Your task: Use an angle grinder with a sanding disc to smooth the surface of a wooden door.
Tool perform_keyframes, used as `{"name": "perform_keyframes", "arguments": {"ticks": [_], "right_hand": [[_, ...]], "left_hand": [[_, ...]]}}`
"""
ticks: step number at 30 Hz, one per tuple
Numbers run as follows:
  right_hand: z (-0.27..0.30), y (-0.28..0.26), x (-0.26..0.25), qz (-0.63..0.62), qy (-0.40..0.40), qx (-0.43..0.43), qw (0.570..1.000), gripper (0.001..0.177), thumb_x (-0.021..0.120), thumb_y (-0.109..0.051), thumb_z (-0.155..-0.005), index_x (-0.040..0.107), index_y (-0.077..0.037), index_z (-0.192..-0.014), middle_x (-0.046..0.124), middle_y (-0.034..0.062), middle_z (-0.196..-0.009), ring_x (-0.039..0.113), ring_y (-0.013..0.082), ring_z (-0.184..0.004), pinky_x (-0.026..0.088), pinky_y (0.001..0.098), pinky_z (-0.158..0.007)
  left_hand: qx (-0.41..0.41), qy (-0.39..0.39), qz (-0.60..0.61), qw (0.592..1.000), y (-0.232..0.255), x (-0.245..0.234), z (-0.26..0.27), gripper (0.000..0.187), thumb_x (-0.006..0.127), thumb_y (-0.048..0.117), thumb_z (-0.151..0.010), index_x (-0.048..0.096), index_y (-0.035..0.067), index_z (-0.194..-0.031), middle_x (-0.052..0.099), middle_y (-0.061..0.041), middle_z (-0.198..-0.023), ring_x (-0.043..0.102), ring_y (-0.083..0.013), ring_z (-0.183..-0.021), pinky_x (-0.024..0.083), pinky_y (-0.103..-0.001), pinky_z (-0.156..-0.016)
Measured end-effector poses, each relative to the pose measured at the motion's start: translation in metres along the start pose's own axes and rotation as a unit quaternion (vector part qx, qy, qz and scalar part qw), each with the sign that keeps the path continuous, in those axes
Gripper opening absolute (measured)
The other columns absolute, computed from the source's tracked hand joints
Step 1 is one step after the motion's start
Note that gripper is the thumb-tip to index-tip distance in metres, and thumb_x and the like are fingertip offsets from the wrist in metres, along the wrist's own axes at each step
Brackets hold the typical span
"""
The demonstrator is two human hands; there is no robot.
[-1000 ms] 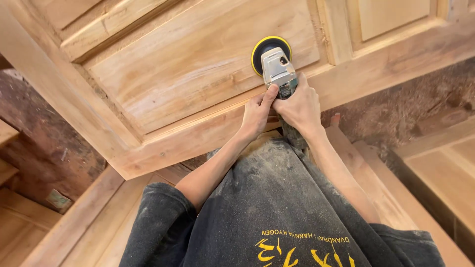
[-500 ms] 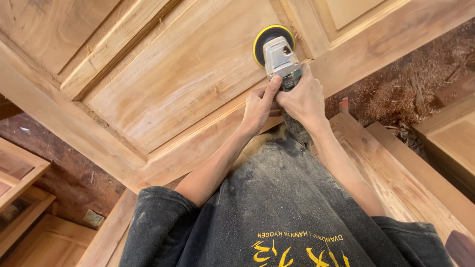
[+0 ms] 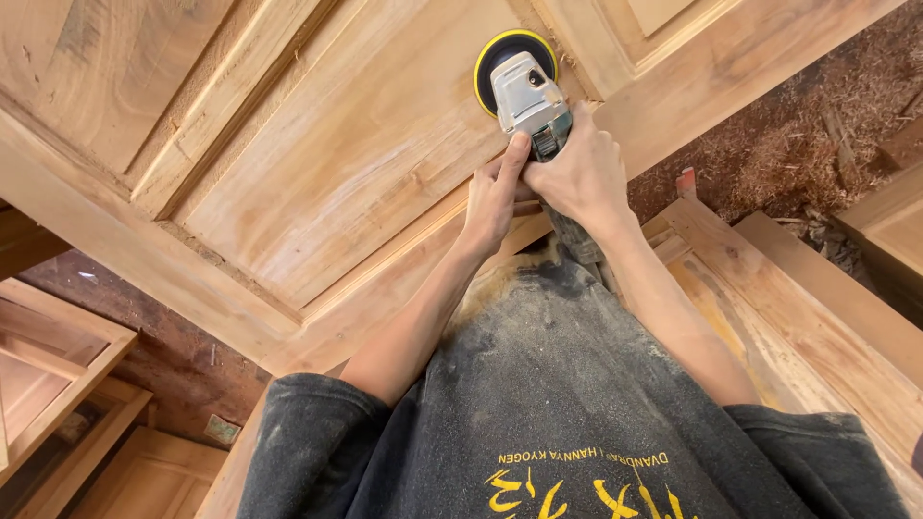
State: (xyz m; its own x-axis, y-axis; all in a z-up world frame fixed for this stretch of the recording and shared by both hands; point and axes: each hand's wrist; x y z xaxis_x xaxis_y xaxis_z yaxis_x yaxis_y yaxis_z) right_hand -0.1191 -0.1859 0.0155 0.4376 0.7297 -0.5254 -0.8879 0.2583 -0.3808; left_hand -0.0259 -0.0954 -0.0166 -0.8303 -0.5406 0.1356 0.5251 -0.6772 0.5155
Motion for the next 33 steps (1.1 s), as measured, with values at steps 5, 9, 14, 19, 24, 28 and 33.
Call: {"name": "perform_keyframes", "arguments": {"ticks": [5,9,14,19,24,28,33], "right_hand": [[0.007,-0.003,0.002,0.004,-0.02,0.015,1.0,0.062,0.061,-0.034,-0.069,0.052,-0.008,-0.124,0.07,0.0294,-0.094,0.068,0.0518,-0.103,0.051,0.0625,-0.086],[0.021,-0.001,0.006,0.002,-0.039,0.029,0.999,0.065,0.062,-0.034,-0.066,0.052,-0.008,-0.124,0.07,0.0295,-0.094,0.068,0.0527,-0.102,0.051,0.0616,-0.084],[0.019,0.019,0.011,-0.017,-0.021,0.027,0.999,0.065,0.062,-0.032,-0.066,0.053,-0.007,-0.126,0.069,0.0317,-0.093,0.067,0.0547,-0.101,0.05,0.0632,-0.082],[0.019,0.02,0.002,-0.041,0.005,0.023,0.999,0.062,0.061,-0.032,-0.067,0.053,-0.004,-0.122,0.068,0.0322,-0.088,0.068,0.0559,-0.096,0.049,0.0622,-0.077],[0.018,0.021,0.006,-0.042,-0.001,0.019,0.999,0.068,0.06,-0.029,-0.066,0.051,-0.003,-0.129,0.068,0.0329,-0.088,0.067,0.057,-0.097,0.049,0.0644,-0.076],[0.018,0.007,0.016,-0.017,-0.048,-0.001,0.999,0.074,0.064,-0.026,-0.063,0.05,-0.002,-0.132,0.069,0.0341,-0.097,0.067,0.0563,-0.104,0.049,0.064,-0.084],[0.02,0.013,0.027,0.079,-0.118,0.001,0.99,0.067,0.064,-0.035,-0.066,0.047,-0.012,-0.128,0.072,0.0267,-0.101,0.069,0.0498,-0.105,0.052,0.0583,-0.09]], "left_hand": [[-0.008,0.0,-0.002,1.0,-0.006,-0.004,0.005,0.067,0.065,0.063,-0.088,0.071,-0.003,-0.1,0.071,-0.018,-0.085,0.076,-0.0321,-0.079,0.064,-0.05,-0.069],[-0.022,0.01,0.008,1.0,-0.022,-0.014,0.012,0.071,0.067,0.064,-0.088,0.069,-0.006,-0.099,0.071,-0.02,-0.085,0.075,-0.0322,-0.078,0.064,-0.051,-0.069],[-0.034,0.006,0.005,0.999,-0.023,-0.004,0.014,0.063,0.07,0.059,-0.087,0.069,-0.003,-0.091,0.067,-0.014,-0.077,0.075,-0.0285,-0.076,0.064,-0.045,-0.066],[-0.029,-0.002,-0.011,1.0,-0.017,0.003,0.01,0.062,0.07,0.06,-0.087,0.069,-0.003,-0.089,0.065,-0.013,-0.075,0.075,-0.0272,-0.073,0.064,-0.044,-0.066],[-0.016,-0.006,-0.005,1.0,-0.021,0.0,0.01,0.061,0.071,0.058,-0.087,0.069,-0.003,-0.086,0.068,-0.018,-0.073,0.075,-0.0311,-0.074,0.065,-0.046,-0.067],[-0.024,0.003,0.014,1.0,-0.039,-0.021,0.012,0.065,0.066,0.063,-0.09,0.07,-0.002,-0.098,0.069,-0.016,-0.083,0.074,-0.0286,-0.078,0.064,-0.047,-0.072],[-0.117,0.07,0.138,0.981,-0.064,-0.024,0.017,0.074,0.068,0.062,-0.088,0.06,-0.004,-0.12,0.069,-0.033,-0.102,0.071,-0.0468,-0.09,0.06,-0.063,-0.075]]}}
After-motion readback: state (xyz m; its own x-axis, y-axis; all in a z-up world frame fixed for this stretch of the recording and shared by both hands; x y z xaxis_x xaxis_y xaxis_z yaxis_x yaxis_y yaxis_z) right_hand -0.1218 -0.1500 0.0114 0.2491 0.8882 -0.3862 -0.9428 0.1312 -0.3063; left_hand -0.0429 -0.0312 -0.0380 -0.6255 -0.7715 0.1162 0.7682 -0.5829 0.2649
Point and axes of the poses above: each hand's wrist, its own z-axis away from the middle knuckle, its own x-axis out of the palm, y = z × x
